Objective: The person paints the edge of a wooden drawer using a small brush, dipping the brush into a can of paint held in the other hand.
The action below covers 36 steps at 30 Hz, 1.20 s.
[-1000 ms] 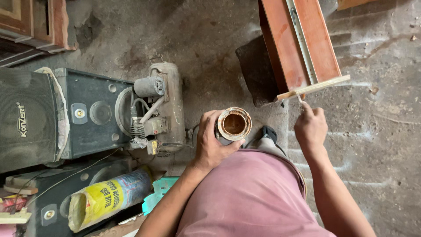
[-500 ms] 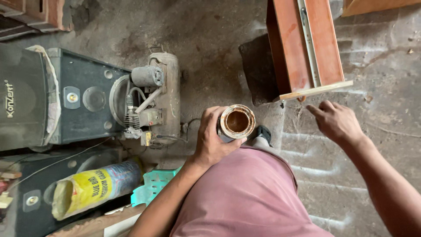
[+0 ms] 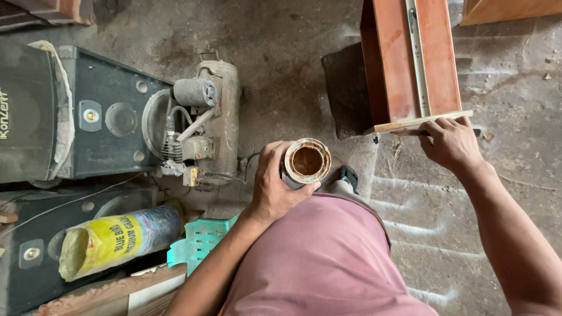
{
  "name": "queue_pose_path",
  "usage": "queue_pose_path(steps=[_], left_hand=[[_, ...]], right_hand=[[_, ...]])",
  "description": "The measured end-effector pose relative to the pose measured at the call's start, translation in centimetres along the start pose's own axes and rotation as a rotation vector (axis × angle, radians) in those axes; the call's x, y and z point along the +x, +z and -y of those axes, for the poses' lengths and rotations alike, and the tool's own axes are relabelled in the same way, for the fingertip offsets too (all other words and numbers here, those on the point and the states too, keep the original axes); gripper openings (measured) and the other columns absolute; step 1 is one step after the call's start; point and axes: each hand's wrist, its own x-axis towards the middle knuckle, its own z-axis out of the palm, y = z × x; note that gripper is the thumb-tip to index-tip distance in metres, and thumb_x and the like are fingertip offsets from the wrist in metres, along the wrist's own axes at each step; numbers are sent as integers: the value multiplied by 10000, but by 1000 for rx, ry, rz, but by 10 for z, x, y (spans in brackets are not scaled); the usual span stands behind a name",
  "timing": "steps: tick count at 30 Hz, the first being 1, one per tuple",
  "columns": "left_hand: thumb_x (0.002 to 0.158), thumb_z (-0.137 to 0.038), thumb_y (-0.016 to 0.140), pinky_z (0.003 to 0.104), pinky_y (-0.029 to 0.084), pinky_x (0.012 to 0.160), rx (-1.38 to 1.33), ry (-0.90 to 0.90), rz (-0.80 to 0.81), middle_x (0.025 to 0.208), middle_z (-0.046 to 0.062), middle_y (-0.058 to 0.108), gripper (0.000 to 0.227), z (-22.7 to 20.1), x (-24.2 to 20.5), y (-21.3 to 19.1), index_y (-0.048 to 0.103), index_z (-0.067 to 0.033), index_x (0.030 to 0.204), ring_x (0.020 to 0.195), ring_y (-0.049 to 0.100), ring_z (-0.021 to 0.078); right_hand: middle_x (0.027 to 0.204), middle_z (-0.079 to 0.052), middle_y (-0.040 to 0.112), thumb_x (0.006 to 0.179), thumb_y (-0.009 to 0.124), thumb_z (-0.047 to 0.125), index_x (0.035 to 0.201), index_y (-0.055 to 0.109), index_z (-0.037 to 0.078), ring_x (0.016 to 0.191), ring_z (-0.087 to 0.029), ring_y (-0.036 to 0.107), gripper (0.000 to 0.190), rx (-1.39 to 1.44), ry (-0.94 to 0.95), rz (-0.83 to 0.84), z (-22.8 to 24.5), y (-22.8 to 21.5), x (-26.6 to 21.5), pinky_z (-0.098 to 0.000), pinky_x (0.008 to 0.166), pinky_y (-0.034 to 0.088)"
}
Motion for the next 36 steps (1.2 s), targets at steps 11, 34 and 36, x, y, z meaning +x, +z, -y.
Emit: queue_pose_path(steps=[11, 34, 36], left_hand=[[704, -218, 926, 436, 493, 1062, 41, 15, -5, 1290, 156, 574, 792, -4, 5, -4, 513, -33, 1353, 1226, 578, 335], [686, -201, 935, 432, 500, 1045, 24, 31, 35, 1283, 152, 579, 777, -9, 9, 11, 537, -27, 1329, 1214, 587, 331], [683, -199, 932, 434, 499, 1042, 27, 17, 39, 1283, 161, 573, 781, -8, 8, 13, 532, -21, 1329, 1211, 589, 337]], right_hand=[[960, -10, 733, 1012, 719, 201, 1001, 730, 156, 781, -153, 669, 48, 148, 140, -175, -4, 25, -21, -383, 878, 492], [891, -87, 577, 1064, 661, 107, 1306, 767, 178, 754, -232, 508, 273, 279, 679, -285, 86, 67, -57, -361, 579, 427], [891, -100, 571, 1056, 650, 113, 1310, 773, 177, 750, -237, 509, 289, 236, 670, -293, 89, 62, -55, -369, 587, 430]])
